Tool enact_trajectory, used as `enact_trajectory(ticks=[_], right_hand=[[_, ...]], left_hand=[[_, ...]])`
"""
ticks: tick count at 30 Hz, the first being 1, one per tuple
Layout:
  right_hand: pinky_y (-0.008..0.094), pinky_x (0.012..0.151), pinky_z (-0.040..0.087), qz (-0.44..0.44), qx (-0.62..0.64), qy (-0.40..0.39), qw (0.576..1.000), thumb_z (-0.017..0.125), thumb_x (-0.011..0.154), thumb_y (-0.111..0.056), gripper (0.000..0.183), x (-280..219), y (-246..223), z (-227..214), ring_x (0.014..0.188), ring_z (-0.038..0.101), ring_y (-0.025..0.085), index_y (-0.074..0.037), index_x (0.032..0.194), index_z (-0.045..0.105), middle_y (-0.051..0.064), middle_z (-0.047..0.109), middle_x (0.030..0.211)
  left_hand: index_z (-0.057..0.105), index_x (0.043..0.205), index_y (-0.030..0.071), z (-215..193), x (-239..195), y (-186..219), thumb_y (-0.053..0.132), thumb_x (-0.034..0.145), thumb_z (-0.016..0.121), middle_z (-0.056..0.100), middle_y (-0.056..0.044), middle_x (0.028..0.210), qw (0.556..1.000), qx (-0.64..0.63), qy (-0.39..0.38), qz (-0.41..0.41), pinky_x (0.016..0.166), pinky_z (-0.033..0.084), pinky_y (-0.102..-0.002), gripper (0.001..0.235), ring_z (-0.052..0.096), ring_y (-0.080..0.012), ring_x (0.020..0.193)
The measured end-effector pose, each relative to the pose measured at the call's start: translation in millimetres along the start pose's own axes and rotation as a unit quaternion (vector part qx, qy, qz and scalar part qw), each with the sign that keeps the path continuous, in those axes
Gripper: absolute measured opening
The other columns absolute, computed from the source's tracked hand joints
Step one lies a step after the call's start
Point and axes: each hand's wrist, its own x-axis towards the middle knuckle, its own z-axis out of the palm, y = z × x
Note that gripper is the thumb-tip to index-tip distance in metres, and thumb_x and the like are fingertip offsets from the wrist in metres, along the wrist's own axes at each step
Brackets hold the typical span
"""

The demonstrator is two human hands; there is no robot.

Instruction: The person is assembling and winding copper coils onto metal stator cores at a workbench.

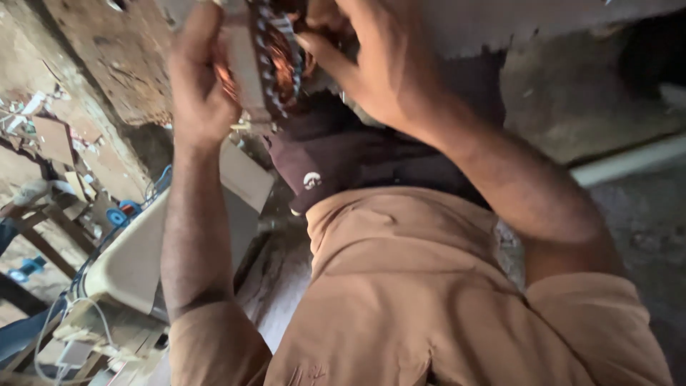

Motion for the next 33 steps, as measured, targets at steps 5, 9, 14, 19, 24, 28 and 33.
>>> enact_trajectory(ticks=[5,9,14,19,24,28,33], right_hand=[[0.035,0.079,0.053,-0.002,-0.005,0.040,0.999,0.079,0.105,-0.011,0.021,8.1,4.1,10.0,0.086,0.067,0.020,-0.003,0.106,0.059,0.005,0.066,0.098],[0.037,0.070,0.048,0.015,-0.077,0.042,0.996,0.083,0.102,-0.018,0.028,10.5,3.0,12.2,0.074,0.061,0.020,-0.005,0.100,0.059,0.004,0.064,0.085],[0.034,0.063,0.046,0.077,-0.002,-0.005,0.997,0.081,0.107,-0.017,0.030,12.5,3.8,9.7,0.066,0.058,0.017,-0.003,0.096,0.057,0.005,0.061,0.080],[0.032,0.065,0.048,0.042,-0.009,-0.018,0.999,0.080,0.104,-0.012,0.021,11.2,7.3,7.4,0.070,0.063,0.016,-0.003,0.101,0.060,0.005,0.066,0.086],[0.032,0.082,0.058,0.010,0.032,-0.033,0.999,0.077,0.102,-0.003,0.015,15.4,-8.5,-20.3,0.091,0.074,0.019,0.000,0.105,0.063,0.007,0.071,0.095],[0.035,0.086,0.057,-0.013,-0.035,-0.015,0.999,0.065,0.096,0.011,0.018,5.9,-37.4,-39.4,0.101,0.073,0.024,0.003,0.112,0.066,0.014,0.071,0.111],[0.043,0.095,0.056,-0.169,-0.143,-0.093,0.971,0.082,0.089,-0.002,0.025,-2.5,-29.3,-18.3,0.113,0.067,0.033,-0.003,0.112,0.072,0.012,0.070,0.125]], left_hand=[[0.050,0.114,-0.006,-3.9,-11.5,-24.5,0.014,0.096,0.067,0.049,-0.006,0.100,0.998,-0.030,0.010,-0.053,0.081,0.040,-0.027,0.032,0.047,-0.0120,0.093],[0.050,0.117,-0.005,3.9,-2.0,-0.8,0.022,0.090,0.064,0.059,-0.002,0.108,0.997,-0.071,0.002,-0.029,0.090,0.047,-0.028,0.041,0.054,-0.0116,0.100],[0.054,0.120,-0.005,-4.0,-20.1,-37.2,0.025,0.094,0.071,0.054,-0.011,0.103,0.998,0.064,0.016,-0.008,0.082,0.043,-0.029,0.043,0.049,-0.0169,0.091],[0.051,0.123,-0.008,2.6,-13.5,-18.9,0.028,0.095,0.072,0.055,-0.020,0.114,0.995,0.092,0.029,0.032,0.090,0.045,-0.033,0.050,0.054,-0.0251,0.101],[0.049,0.145,-0.001,11.5,-20.8,-12.6,0.032,0.115,0.060,0.063,-0.015,0.128,0.995,-0.012,0.098,0.011,0.107,0.050,-0.033,0.046,0.063,-0.0233,0.118],[0.046,0.154,0.004,52.0,-51.4,-4.1,0.043,0.114,0.059,0.067,-0.013,0.124,0.948,-0.192,0.255,0.009,0.106,0.050,-0.033,0.058,0.063,-0.0217,0.115],[0.051,0.144,0.005,68.6,-50.6,34.4,0.033,0.109,0.073,0.064,-0.012,0.124,0.955,-0.075,0.284,0.047,0.102,0.052,-0.031,0.050,0.062,-0.0178,0.114]])
